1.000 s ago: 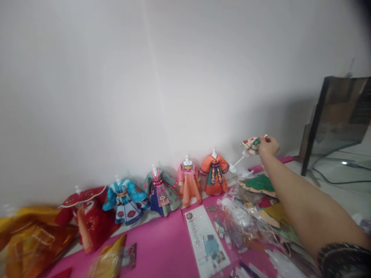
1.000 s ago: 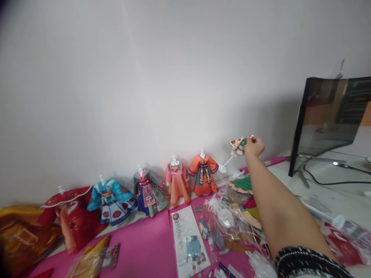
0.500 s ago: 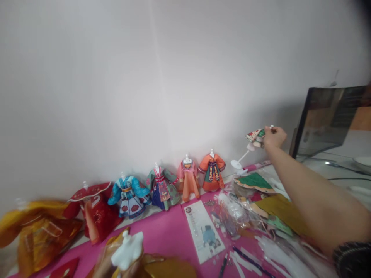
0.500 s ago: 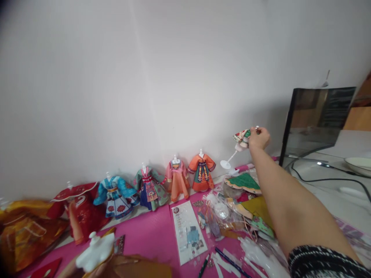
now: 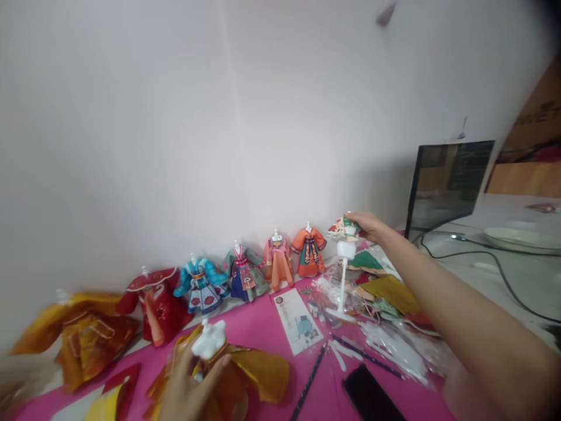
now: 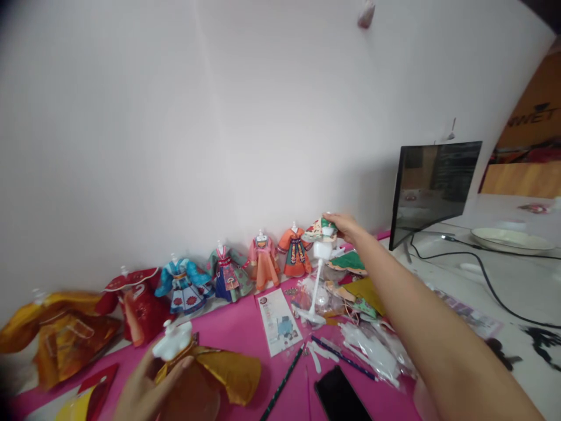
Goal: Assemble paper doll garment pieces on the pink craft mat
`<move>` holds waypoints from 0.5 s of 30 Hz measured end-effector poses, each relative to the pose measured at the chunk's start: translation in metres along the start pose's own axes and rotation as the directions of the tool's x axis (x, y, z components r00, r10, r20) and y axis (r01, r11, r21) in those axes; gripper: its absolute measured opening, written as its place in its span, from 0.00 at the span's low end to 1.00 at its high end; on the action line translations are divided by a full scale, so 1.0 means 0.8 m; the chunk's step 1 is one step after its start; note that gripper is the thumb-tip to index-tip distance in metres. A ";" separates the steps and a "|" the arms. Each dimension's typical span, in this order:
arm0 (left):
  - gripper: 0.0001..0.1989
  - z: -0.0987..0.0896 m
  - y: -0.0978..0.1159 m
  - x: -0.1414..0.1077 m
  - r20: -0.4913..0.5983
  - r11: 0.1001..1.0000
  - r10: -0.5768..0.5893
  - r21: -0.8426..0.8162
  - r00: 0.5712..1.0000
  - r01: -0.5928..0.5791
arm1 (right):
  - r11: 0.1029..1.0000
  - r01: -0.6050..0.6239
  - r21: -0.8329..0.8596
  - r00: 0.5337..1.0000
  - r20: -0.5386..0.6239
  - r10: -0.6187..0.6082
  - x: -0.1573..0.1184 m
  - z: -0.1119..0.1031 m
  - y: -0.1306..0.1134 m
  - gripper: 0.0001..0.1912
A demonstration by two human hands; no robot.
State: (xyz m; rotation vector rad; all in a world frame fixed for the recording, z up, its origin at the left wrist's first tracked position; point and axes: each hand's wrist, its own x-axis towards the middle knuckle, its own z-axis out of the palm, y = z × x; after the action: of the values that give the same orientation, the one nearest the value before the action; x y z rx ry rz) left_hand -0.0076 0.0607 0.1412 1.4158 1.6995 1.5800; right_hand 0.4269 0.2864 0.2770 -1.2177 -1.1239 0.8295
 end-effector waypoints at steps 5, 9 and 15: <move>0.41 0.002 0.013 -0.006 0.074 0.993 0.056 -0.112 0.996 -0.048 | 0.996 -0.083 0.027 0.975 0.208 0.075 -0.095 0.037 -0.025 0.10; 0.43 -0.029 0.026 -0.027 0.001 0.997 0.075 0.034 0.997 -0.075 | 0.995 -0.013 0.101 0.964 0.266 -0.015 -0.184 0.051 -0.040 0.17; 0.11 -0.041 0.038 -0.176 -0.073 0.963 0.248 0.124 0.966 -0.238 | 0.986 0.017 0.167 0.928 0.363 -0.077 -0.335 0.083 -0.007 0.25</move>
State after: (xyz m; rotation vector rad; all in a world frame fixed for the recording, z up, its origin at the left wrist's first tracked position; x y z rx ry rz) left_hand 0.0320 -0.0813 0.1321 1.6915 1.7447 1.7195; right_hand 0.2894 0.0521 0.2254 -0.9168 -1.3532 1.1216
